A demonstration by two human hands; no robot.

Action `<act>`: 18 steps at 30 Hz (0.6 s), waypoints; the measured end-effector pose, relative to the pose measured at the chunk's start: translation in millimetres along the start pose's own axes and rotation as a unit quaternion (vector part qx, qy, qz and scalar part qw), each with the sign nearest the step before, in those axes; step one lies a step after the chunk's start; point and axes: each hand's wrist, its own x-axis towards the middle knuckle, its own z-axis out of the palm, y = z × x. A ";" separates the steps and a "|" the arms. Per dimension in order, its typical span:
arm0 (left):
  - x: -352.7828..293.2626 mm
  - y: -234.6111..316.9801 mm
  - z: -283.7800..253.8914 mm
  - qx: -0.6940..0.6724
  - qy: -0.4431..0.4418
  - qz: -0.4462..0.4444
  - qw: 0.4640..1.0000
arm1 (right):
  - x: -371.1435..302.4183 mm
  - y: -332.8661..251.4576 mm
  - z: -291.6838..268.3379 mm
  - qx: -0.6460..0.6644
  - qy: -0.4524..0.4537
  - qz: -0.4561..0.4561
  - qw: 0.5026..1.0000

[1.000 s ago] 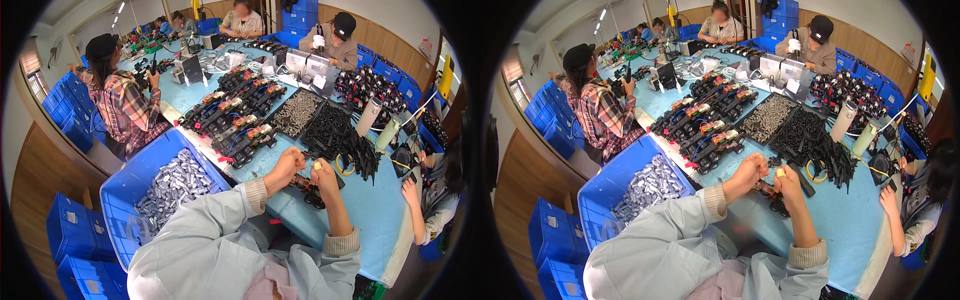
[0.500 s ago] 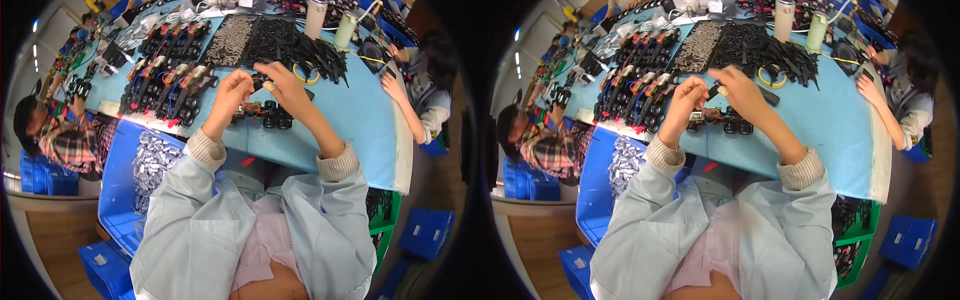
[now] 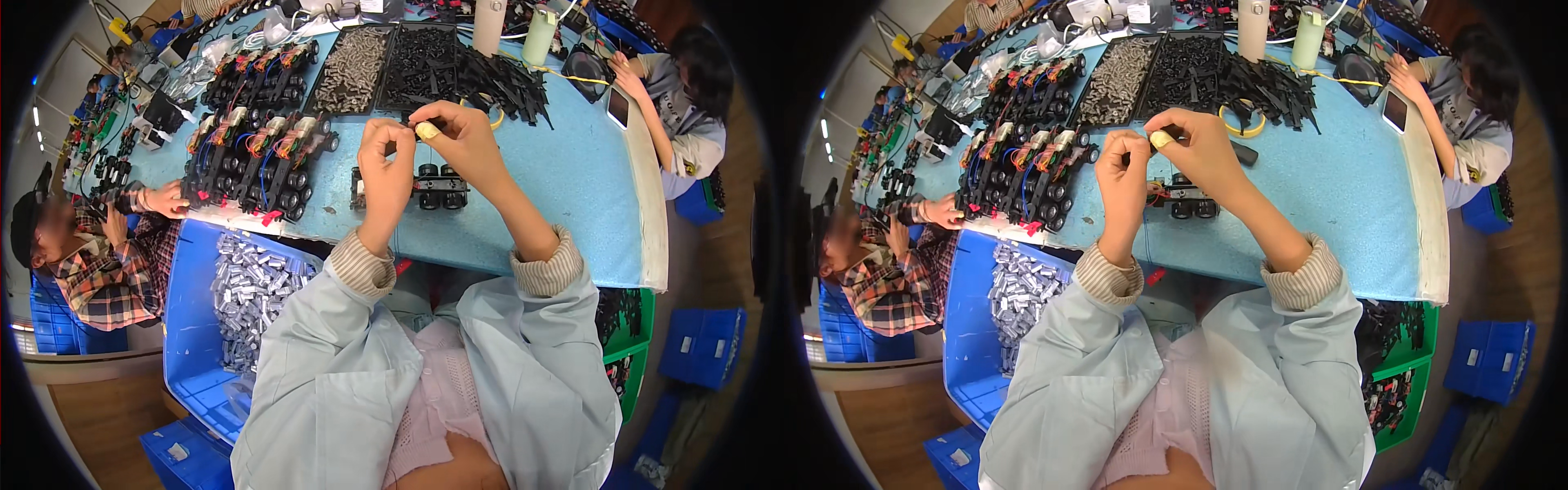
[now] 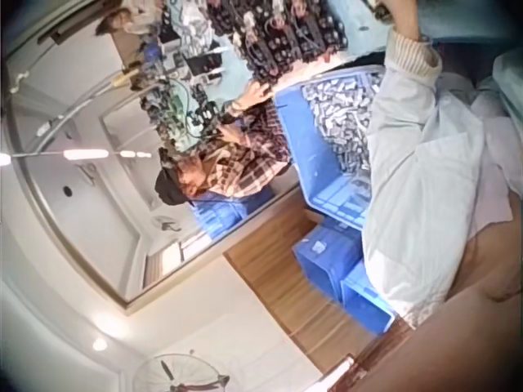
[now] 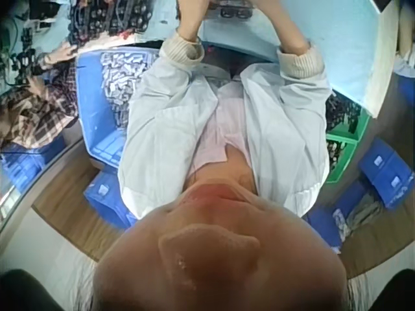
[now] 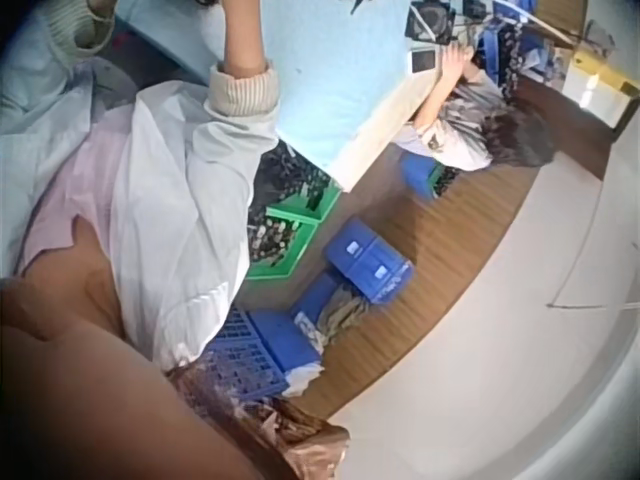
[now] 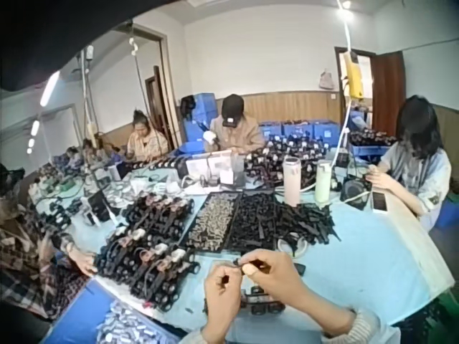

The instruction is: The person assembles toy vehicle chassis by attaching plastic components and wires by hand. They place the assembled chassis onto a stack on the table and repeat the assembly process with another chassis.

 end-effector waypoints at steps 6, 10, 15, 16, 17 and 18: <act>0.4 1.1 3.4 0.106 0.021 0.121 0.987 | -6.1 4.2 2.8 0.010 0.028 -0.001 1.000; 1.3 0.6 8.7 0.144 0.039 0.171 0.974 | -10.3 4.5 5.7 -0.036 0.056 -0.050 0.997; -0.1 -3.2 11.0 0.158 0.042 0.167 0.972 | -14.0 2.3 7.3 -0.177 0.098 -0.156 0.967; 0.4 -1.8 10.6 0.156 0.040 0.167 0.973 | -14.5 2.3 5.5 -0.170 0.091 -0.131 0.972; 0.7 0.1 8.3 0.181 0.017 0.176 0.967 | -15.2 2.5 3.5 -0.163 0.085 -0.107 0.977; 0.9 2.4 6.0 0.205 -0.007 0.186 0.961 | -14.8 3.2 -0.1 -0.164 0.086 -0.106 0.977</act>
